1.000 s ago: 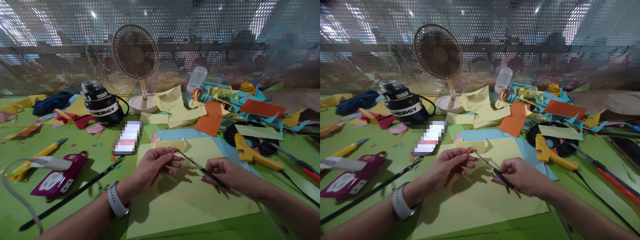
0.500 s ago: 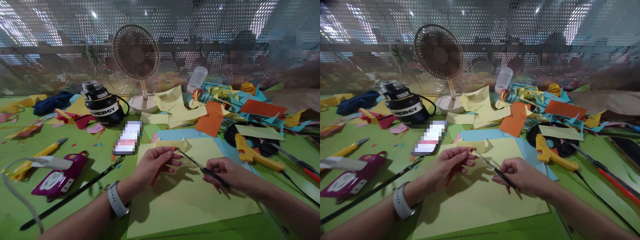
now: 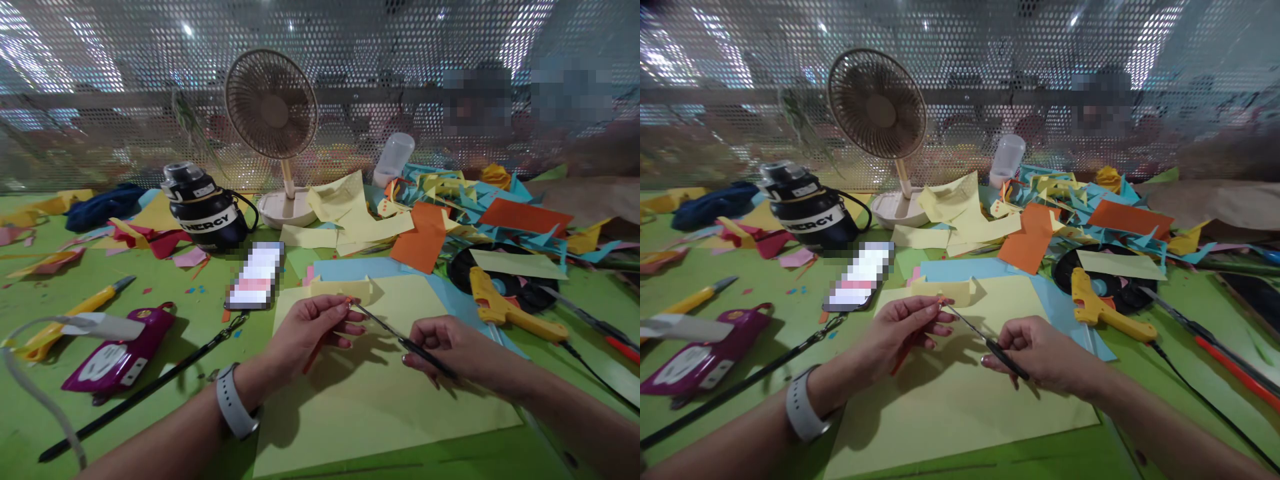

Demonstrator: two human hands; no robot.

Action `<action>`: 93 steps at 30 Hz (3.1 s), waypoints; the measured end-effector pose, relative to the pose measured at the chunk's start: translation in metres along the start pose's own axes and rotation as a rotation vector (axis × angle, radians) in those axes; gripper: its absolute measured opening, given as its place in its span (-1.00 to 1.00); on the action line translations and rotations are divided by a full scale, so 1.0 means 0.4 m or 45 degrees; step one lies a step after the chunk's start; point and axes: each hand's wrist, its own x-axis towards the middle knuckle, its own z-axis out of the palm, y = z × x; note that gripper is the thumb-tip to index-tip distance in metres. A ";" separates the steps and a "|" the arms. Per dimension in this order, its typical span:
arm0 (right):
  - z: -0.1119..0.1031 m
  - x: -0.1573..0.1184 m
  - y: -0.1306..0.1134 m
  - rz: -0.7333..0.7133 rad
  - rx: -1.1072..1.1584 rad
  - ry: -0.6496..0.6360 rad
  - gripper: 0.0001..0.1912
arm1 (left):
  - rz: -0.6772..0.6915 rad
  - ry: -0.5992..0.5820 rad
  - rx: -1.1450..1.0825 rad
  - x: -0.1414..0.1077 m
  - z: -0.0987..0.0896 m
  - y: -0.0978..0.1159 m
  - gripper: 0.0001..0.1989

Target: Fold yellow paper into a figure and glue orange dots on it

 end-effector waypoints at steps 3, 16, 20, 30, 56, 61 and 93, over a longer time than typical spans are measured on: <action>0.001 0.001 -0.001 0.002 0.006 0.008 -0.60 | 0.000 0.002 0.006 0.000 0.001 0.001 -0.80; 0.000 0.000 0.007 -0.014 -0.044 0.017 -0.59 | -0.005 0.000 0.013 0.001 0.001 0.001 -0.78; 0.002 -0.001 0.001 -0.013 -0.033 0.015 -0.57 | -0.014 0.005 0.019 0.001 0.001 0.002 -0.78; -0.010 0.008 0.020 -0.040 -0.049 0.031 -0.61 | -0.040 0.057 0.043 -0.004 0.003 0.004 -0.78; -0.008 0.010 0.021 -0.042 -0.028 0.008 -0.63 | -0.023 0.076 -0.045 0.000 0.002 -0.001 -0.78; -0.009 0.008 0.019 -0.040 -0.031 0.013 -0.59 | -0.004 0.089 -0.094 -0.002 0.004 0.001 -0.80; 0.011 0.001 -0.006 0.000 -0.021 0.023 -0.60 | -0.017 0.010 -0.122 0.003 0.002 -0.008 -0.85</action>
